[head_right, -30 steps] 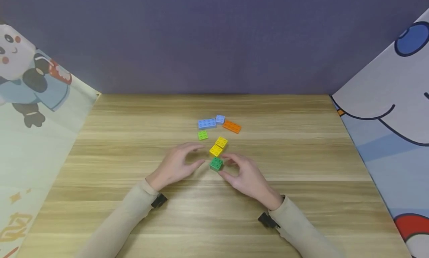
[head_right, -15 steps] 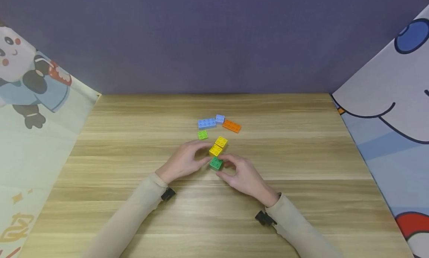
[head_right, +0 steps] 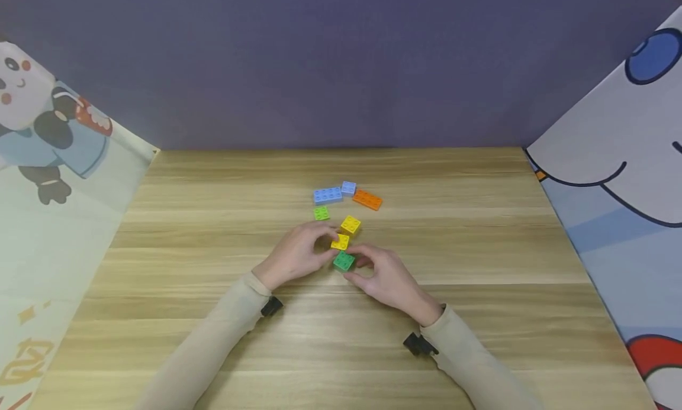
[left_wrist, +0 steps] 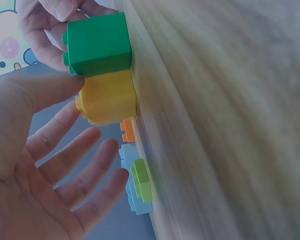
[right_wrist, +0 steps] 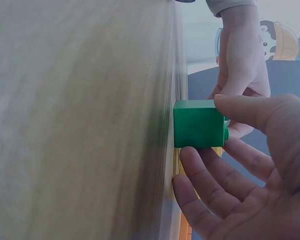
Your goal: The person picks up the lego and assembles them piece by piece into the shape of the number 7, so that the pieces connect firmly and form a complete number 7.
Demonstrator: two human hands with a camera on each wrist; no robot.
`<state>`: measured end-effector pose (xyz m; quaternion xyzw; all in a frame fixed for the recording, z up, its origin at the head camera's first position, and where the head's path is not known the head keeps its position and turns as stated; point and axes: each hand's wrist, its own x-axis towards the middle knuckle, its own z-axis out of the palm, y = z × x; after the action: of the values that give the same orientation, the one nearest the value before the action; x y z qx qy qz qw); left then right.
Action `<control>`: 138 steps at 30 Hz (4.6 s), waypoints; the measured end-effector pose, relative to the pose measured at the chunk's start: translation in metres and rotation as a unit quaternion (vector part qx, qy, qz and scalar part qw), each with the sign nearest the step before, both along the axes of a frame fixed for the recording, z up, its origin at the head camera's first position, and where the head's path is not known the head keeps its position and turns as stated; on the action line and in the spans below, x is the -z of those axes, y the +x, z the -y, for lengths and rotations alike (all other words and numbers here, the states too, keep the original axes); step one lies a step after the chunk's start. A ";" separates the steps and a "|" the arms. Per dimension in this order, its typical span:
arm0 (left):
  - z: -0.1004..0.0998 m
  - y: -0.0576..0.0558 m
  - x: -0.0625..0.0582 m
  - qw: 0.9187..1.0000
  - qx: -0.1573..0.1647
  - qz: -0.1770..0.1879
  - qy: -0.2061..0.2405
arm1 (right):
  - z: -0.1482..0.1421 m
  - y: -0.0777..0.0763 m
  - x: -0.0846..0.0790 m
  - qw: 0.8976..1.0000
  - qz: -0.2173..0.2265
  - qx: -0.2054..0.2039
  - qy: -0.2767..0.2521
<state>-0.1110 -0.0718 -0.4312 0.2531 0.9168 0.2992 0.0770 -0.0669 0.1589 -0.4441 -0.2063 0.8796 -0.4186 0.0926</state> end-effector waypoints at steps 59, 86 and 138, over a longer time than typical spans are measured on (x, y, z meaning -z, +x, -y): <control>0.008 -0.001 0.003 0.997 -0.039 0.066 0.025 | -0.025 -0.011 -0.015 0.999 -0.015 0.019 -0.026; 0.013 -0.001 0.003 0.997 -0.023 0.062 0.027 | -0.023 -0.018 -0.018 0.998 -0.015 0.036 -0.044; 0.009 0.001 0.006 0.998 -0.005 0.060 0.030 | 0.001 -0.026 -0.017 0.996 0.009 0.021 -0.084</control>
<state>-0.1103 -0.0809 -0.4369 0.2326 0.9023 0.3417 0.1225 -0.0926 0.1574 -0.4275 -0.1911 0.8444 -0.4950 0.0738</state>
